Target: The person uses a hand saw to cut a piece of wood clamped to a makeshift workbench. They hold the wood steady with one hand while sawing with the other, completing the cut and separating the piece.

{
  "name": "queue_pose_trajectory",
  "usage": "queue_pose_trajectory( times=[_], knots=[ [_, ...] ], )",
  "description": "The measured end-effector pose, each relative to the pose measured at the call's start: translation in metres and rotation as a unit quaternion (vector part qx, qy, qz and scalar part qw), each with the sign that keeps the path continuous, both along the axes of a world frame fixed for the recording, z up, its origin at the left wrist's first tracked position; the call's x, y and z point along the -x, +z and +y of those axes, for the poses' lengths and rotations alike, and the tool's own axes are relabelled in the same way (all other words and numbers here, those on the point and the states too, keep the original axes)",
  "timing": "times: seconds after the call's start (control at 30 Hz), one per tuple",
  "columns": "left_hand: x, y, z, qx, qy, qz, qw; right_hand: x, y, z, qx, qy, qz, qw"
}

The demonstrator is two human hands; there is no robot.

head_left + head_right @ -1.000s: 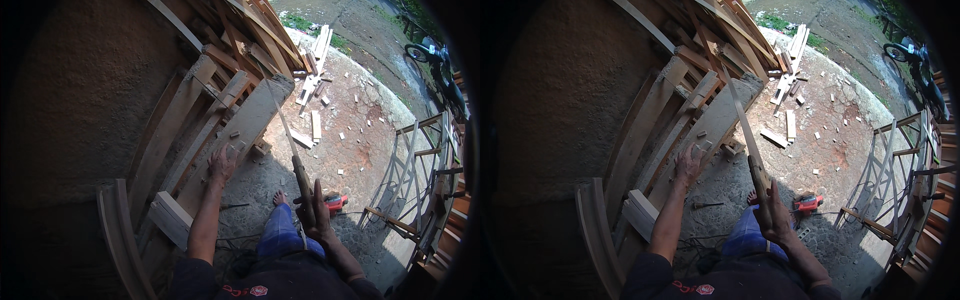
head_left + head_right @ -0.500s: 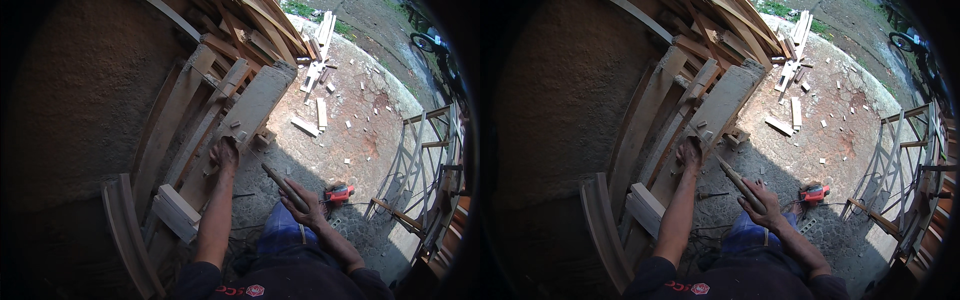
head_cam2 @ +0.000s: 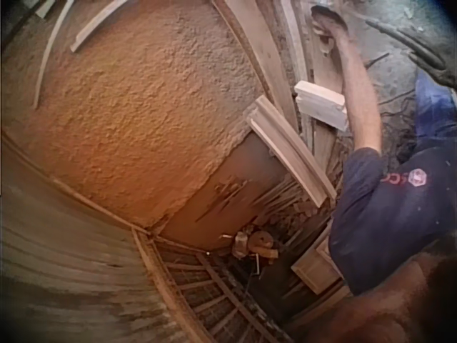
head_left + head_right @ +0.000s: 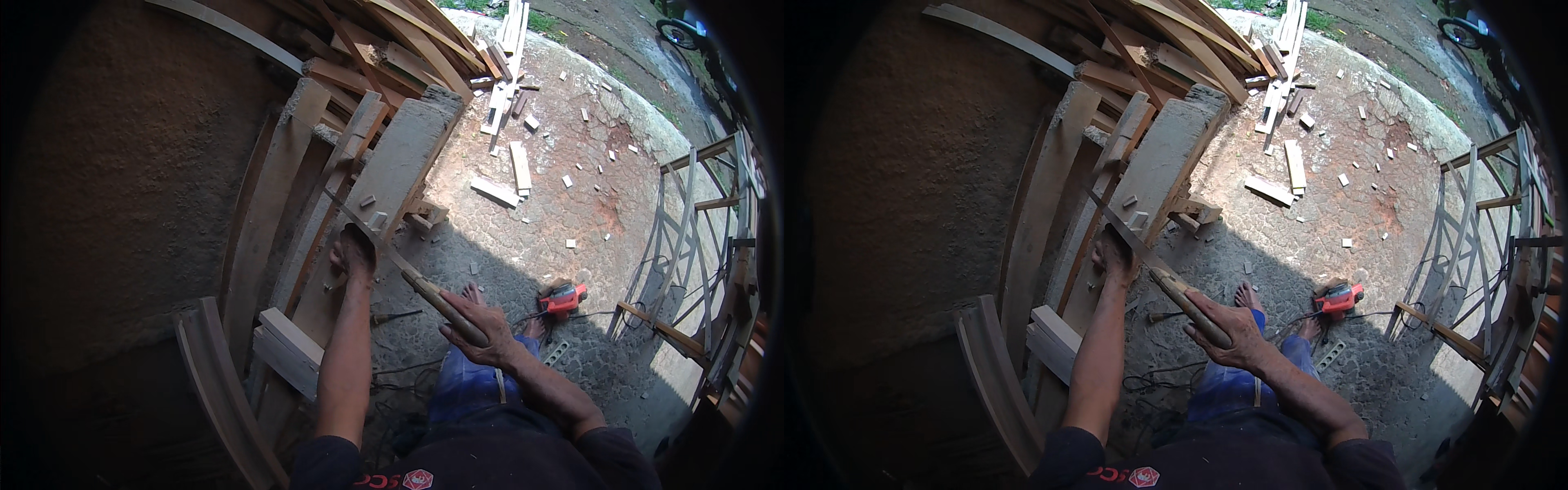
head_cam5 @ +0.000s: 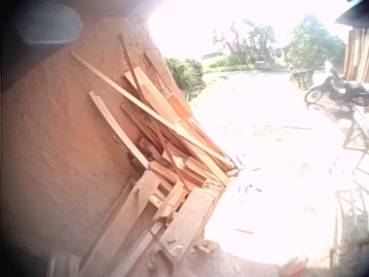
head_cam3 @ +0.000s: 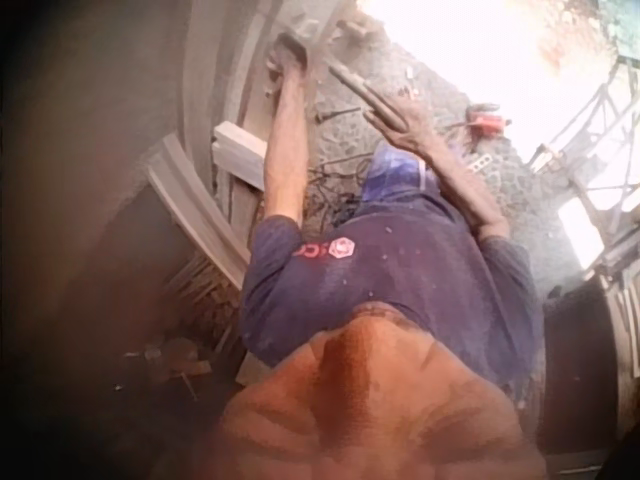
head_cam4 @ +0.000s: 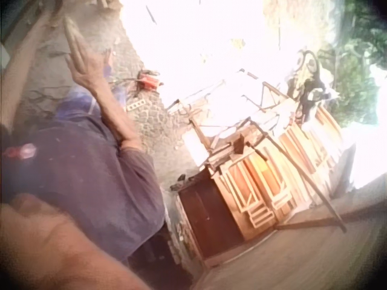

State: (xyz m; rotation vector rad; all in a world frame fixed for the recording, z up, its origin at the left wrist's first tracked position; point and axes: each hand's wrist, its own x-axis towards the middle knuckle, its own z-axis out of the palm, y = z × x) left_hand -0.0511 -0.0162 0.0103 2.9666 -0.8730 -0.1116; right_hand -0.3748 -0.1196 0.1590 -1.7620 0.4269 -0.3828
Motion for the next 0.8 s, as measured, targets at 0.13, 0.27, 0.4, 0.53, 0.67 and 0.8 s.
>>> queue_pose_trajectory(
  times=[0.13,0.27,0.4,0.53,0.67,0.8],
  knots=[
    [0.014,0.01,-0.01,0.021,-0.003,0.004,1.0,0.029,0.01,-0.004,0.04,-0.001,-0.027,0.999],
    [0.011,0.023,-0.016,-0.021,-0.007,0.031,0.999,0.023,0.016,-0.011,0.002,0.018,0.0,1.0],
    [0.006,0.018,-0.008,0.001,-0.003,0.018,1.0,0.023,0.009,-0.005,0.025,-0.006,-0.037,0.999],
    [0.013,0.015,-0.011,-0.008,-0.013,0.015,1.0,0.02,0.004,-0.012,0.04,0.003,-0.036,0.999],
    [0.007,0.017,-0.015,-0.025,0.015,0.024,0.999,0.002,0.003,-0.008,0.036,0.012,-0.029,0.999],
    [0.008,0.015,-0.005,0.014,-0.008,0.011,1.0,0.037,0.007,-0.007,-0.008,0.015,-0.036,0.999]
  ],
)
